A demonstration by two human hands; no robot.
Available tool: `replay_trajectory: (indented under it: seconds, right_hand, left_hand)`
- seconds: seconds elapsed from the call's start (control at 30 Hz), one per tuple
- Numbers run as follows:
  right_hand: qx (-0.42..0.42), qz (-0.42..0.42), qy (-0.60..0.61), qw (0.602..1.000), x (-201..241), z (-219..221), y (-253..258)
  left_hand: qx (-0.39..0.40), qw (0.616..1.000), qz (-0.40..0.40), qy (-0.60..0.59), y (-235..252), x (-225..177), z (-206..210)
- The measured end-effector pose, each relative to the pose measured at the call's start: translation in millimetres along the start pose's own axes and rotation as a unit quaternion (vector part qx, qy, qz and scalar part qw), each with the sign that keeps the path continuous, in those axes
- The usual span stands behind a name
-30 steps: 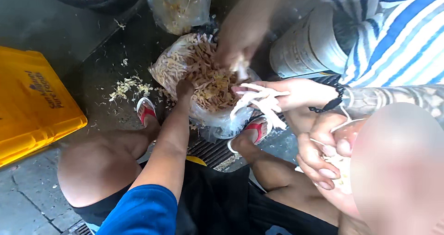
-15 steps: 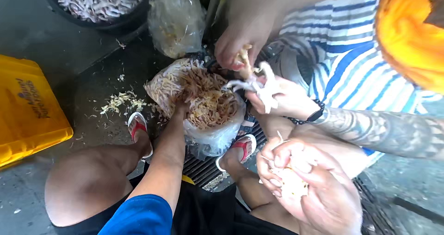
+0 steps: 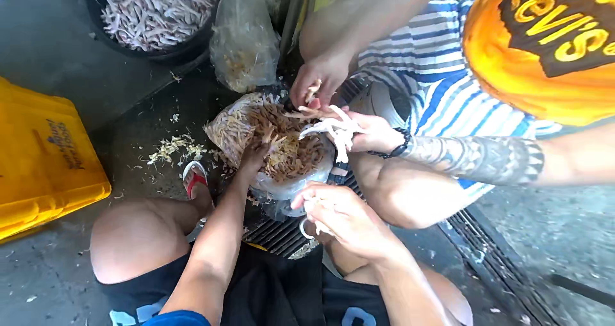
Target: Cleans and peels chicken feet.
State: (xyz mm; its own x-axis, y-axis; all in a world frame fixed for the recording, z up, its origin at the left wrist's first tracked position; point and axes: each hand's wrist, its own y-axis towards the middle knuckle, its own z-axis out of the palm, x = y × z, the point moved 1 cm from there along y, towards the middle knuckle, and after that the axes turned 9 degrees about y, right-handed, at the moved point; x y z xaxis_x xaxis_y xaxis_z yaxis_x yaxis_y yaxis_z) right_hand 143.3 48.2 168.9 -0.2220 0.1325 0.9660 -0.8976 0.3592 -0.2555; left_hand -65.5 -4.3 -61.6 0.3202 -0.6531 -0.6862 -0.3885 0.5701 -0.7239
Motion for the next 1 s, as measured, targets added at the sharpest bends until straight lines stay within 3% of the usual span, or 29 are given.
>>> replay_trajectory:
  seconds: [0.17, 0.3, 0.43, 0.57, 0.67, 0.8, 0.9, 1.0]
  right_hand:
    - [-0.068, 0.173, -0.165, 0.969, -11, 6, 14]
    - [-0.123, 0.202, -0.194, 0.952, -19, 17, 20]
    - [-0.202, 0.204, -0.01, 0.958, -30, 34, 16]
    - [-0.163, 0.138, 0.302, 0.929, -37, 63, 8]
    - [-0.133, 0.061, 0.372, 0.917, -42, 65, 5]
    - [-0.157, -0.027, 0.251, 0.955, -42, 60, 4]
    - [-0.192, -0.057, 0.109, 0.974, -44, 59, 5]
    - [-0.24, -0.063, 0.032, 0.968, -36, 53, 9]
  left_hand:
    - [0.054, 0.994, 0.061, -0.068, -82, -35, 0]
    - [0.05, 0.992, 0.113, -0.028, -150, -53, -6]
    - [0.1, 0.987, 0.109, -0.069, -203, -61, -19]
    - [0.168, 0.975, 0.056, -0.134, -229, -56, -33]
    - [0.17, 0.976, 0.033, -0.134, -233, -54, -36]
    - [0.098, 0.993, 0.027, -0.058, -235, -61, -31]
    - [0.043, 0.989, 0.113, 0.083, -226, -73, -32]
    - [0.055, 0.966, 0.163, 0.191, -210, -83, -37]
